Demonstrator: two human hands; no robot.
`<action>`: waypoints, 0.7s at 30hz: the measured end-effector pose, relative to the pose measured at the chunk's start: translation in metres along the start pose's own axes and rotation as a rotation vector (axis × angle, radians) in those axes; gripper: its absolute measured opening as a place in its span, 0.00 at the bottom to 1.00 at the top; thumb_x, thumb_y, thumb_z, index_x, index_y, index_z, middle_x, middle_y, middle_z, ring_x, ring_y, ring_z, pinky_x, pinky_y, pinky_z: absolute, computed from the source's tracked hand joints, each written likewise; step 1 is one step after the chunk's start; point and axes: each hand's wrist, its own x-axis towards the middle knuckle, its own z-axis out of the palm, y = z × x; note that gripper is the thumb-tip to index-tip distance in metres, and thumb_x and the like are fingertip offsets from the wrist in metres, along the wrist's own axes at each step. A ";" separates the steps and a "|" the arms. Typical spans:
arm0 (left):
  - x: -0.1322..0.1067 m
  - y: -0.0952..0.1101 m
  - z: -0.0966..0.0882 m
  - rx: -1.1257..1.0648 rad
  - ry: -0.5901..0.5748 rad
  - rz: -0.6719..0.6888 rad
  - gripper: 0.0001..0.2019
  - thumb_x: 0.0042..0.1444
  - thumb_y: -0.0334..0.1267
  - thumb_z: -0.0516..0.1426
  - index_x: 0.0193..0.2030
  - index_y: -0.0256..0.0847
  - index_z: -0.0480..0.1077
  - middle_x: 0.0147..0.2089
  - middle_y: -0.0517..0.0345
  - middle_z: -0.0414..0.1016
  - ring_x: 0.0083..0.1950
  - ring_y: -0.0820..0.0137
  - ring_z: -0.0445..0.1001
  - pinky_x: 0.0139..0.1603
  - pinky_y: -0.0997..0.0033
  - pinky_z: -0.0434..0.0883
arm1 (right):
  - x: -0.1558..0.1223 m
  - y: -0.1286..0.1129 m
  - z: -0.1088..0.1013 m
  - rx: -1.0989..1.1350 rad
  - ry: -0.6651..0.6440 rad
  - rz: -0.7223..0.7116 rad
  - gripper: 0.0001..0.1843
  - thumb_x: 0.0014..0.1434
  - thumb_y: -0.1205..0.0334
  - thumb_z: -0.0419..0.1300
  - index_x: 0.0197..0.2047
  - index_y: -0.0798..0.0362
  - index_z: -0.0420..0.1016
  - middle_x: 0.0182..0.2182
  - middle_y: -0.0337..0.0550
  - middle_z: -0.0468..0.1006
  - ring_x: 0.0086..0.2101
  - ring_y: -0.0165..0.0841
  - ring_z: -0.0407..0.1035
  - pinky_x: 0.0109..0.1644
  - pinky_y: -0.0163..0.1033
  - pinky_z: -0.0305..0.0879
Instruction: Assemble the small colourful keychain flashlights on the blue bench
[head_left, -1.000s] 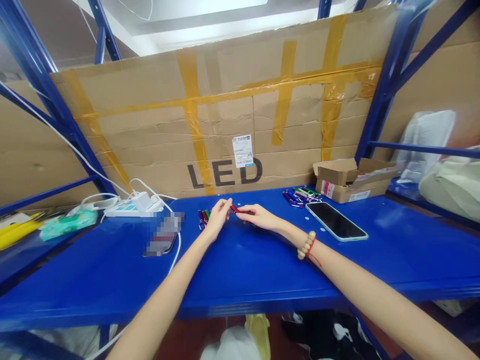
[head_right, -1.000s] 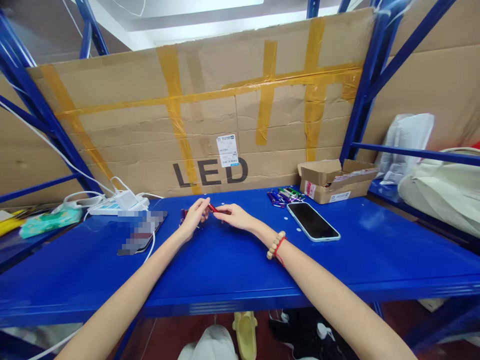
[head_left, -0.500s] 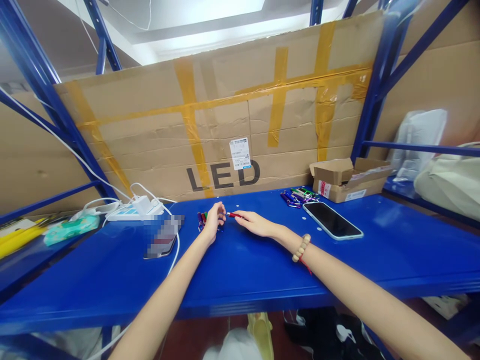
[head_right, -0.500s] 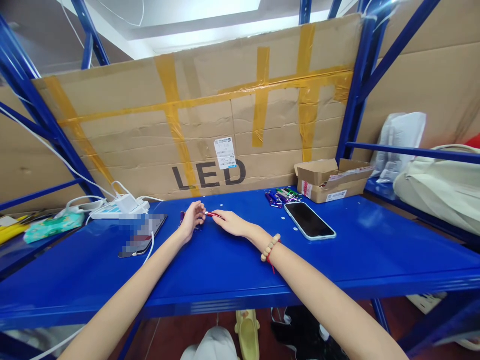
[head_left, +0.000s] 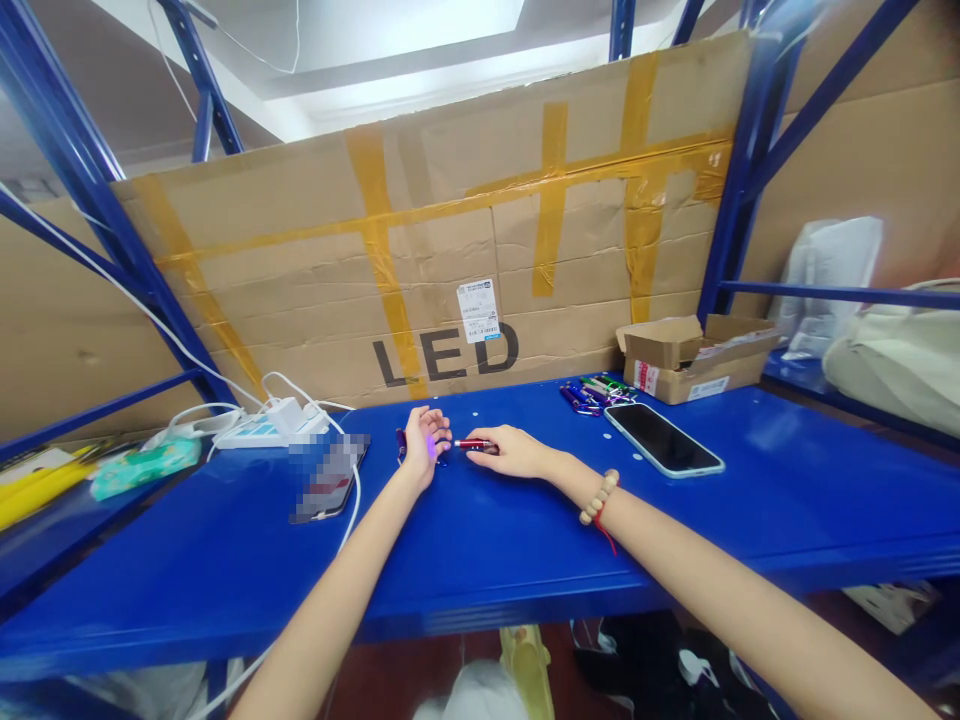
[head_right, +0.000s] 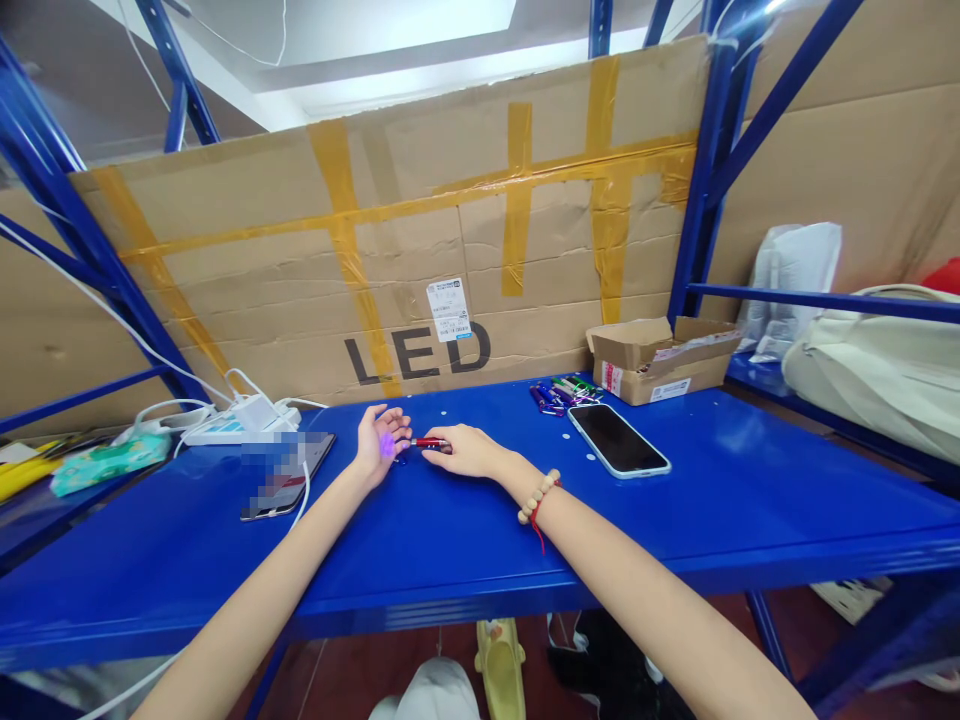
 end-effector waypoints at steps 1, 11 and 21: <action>0.000 0.000 0.000 -0.001 -0.001 0.000 0.10 0.45 0.44 0.50 0.25 0.38 0.61 0.21 0.61 0.65 0.18 0.76 0.63 0.18 0.78 0.56 | 0.000 -0.001 0.000 -0.005 0.009 -0.008 0.15 0.60 0.54 0.51 0.44 0.51 0.72 0.30 0.39 0.76 0.28 0.29 0.66 0.31 0.32 0.55; 0.003 -0.001 0.000 0.048 -0.015 0.005 0.11 0.44 0.45 0.50 0.24 0.39 0.61 0.20 0.61 0.64 0.18 0.76 0.62 0.19 0.77 0.55 | 0.000 -0.002 0.000 -0.064 0.055 0.021 0.17 0.56 0.47 0.54 0.35 0.49 0.78 0.32 0.39 0.80 0.31 0.31 0.70 0.30 0.31 0.54; 0.000 0.000 0.004 0.098 -0.089 -0.009 0.15 0.47 0.44 0.47 0.29 0.36 0.69 0.31 0.51 0.75 0.31 0.68 0.73 0.29 0.73 0.63 | 0.001 -0.001 0.001 -0.016 0.069 0.028 0.16 0.58 0.48 0.53 0.40 0.47 0.77 0.35 0.38 0.79 0.35 0.32 0.71 0.34 0.33 0.57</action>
